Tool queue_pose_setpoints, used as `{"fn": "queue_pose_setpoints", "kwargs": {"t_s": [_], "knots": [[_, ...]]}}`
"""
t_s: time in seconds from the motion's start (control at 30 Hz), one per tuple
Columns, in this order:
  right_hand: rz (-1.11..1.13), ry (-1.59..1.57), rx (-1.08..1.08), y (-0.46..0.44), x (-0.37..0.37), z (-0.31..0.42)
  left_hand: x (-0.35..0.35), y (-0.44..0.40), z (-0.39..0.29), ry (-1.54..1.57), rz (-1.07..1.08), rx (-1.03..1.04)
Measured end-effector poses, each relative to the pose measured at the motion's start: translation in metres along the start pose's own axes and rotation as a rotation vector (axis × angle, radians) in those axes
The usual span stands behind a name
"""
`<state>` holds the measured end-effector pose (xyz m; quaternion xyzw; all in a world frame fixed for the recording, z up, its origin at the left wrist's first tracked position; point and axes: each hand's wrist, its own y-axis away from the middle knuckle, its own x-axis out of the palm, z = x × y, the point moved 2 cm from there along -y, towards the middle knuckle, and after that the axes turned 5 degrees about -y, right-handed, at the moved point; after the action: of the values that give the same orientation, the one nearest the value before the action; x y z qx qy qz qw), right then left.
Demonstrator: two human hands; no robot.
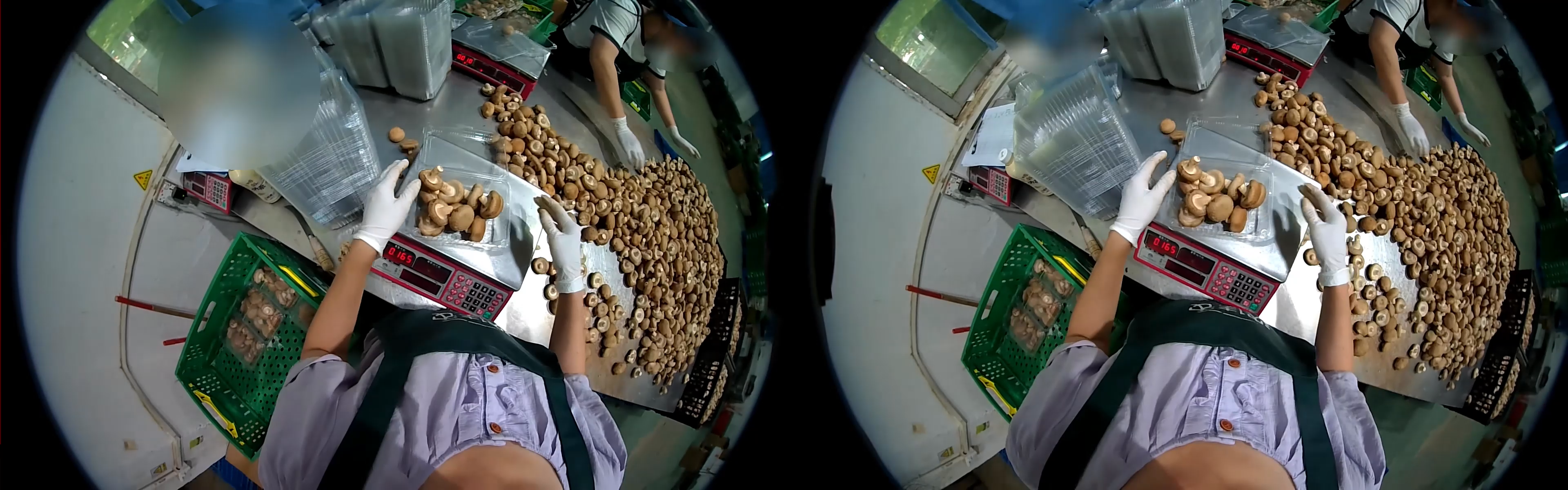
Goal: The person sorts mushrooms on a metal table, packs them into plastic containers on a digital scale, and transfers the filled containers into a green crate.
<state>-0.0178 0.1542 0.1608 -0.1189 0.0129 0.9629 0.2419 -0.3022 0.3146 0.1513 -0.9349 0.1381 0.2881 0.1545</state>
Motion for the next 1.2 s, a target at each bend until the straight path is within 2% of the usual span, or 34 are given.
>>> {"fn": "queue_pose_setpoints", "kwargs": {"t_s": [0.07, 0.1, 0.13, 0.2, 0.27, 0.33, 0.4, 0.43, 0.47, 0.5, 0.53, 0.57, 0.6, 0.63, 0.67, 0.73, 0.77, 0.8, 0.87, 0.9, 0.93, 1.0, 1.03, 1.1, 1.2], "knots": [[0.012, 0.121, -0.083, -0.003, 0.013, -0.001, 0.013, -0.001, 0.008, -0.054, -0.017, 0.046], [-0.018, 0.251, -0.148, -0.002, 0.021, 0.000, 0.019, -0.002, 0.007, -0.205, -0.039, 0.083], [-0.040, 0.356, -0.109, 0.003, 0.036, 0.028, 0.025, -0.002, 0.007, -0.355, -0.061, 0.123], [-0.014, 0.577, -0.280, 0.001, 0.058, 0.028, 0.029, -0.002, -0.001, -0.396, -0.023, 0.149], [-0.089, 0.766, -0.408, 0.002, 0.077, 0.015, 0.032, -0.002, -0.009, -0.441, -0.041, 0.171], [-0.113, 0.670, -0.504, 0.004, 0.081, 0.017, 0.028, -0.002, -0.016, -0.251, -0.102, 0.315], [-0.020, 0.465, -0.331, 0.005, 0.078, 0.016, 0.023, -0.003, -0.024, -0.105, -0.123, 0.485], [-0.026, 0.464, -0.331, 0.006, 0.075, 0.017, 0.019, -0.004, -0.030, -0.205, -0.216, 0.635], [-0.042, 0.520, -0.433, 0.007, 0.072, 0.021, 0.016, -0.004, -0.035, -0.233, -0.264, 0.689], [-0.058, 0.576, -0.532, 0.010, 0.069, 0.022, 0.017, -0.004, -0.036, -0.236, -0.205, 0.700], [-0.060, 0.575, -0.527, 0.011, 0.067, 0.021, 0.019, -0.003, -0.036, -0.239, -0.144, 0.710], [0.078, 0.661, -0.535, 0.013, 0.067, 0.019, 0.020, -0.001, -0.036, -0.238, -0.139, 0.712], [0.217, 0.745, -0.541, 0.014, 0.067, 0.017, 0.024, 0.000, -0.035, -0.319, 0.071, 0.650], [0.213, 0.746, -0.537, 0.015, 0.064, 0.017, 0.028, 0.001, -0.034, -0.398, 0.279, 0.583], [0.229, 0.641, -0.471, 0.014, 0.059, 0.018, 0.024, -0.001, -0.035, -0.397, 0.281, 0.586], [0.260, 0.429, -0.340, 0.015, 0.053, 0.025, 0.006, -0.003, -0.043, -0.350, 0.509, 0.450], [0.225, 0.403, -0.270, 0.015, 0.049, 0.034, 0.001, -0.007, -0.043, -0.156, 0.467, 0.446], [0.181, 0.364, -0.321, 0.009, 0.044, 0.029, -0.004, -0.010, -0.041, 0.046, 0.375, 0.433], [0.087, 0.139, -0.129, 0.004, 0.035, 0.020, -0.011, -0.019, -0.035, 0.294, 0.255, 0.201], [0.032, 0.035, -0.074, -0.002, 0.033, 0.020, -0.011, -0.025, -0.028, 0.237, 0.172, 0.168], [0.012, 0.152, -0.064, -0.013, 0.027, 0.011, -0.008, -0.030, -0.023, 0.329, 0.123, 0.066], [-0.005, 0.063, -0.027, -0.027, 0.020, 0.002, -0.008, -0.034, -0.023, 0.378, 0.130, -0.095], [0.003, -0.125, 0.094, -0.031, 0.020, 0.008, -0.007, -0.037, -0.026, 0.378, 0.129, -0.095], [0.008, -0.189, 0.052, -0.048, 0.017, -0.004, -0.003, -0.045, -0.028, 0.548, 0.134, -0.289], [0.043, -0.271, 0.117, -0.064, 0.019, -0.008, 0.004, -0.060, -0.019, 0.501, 0.121, -0.299]]}}
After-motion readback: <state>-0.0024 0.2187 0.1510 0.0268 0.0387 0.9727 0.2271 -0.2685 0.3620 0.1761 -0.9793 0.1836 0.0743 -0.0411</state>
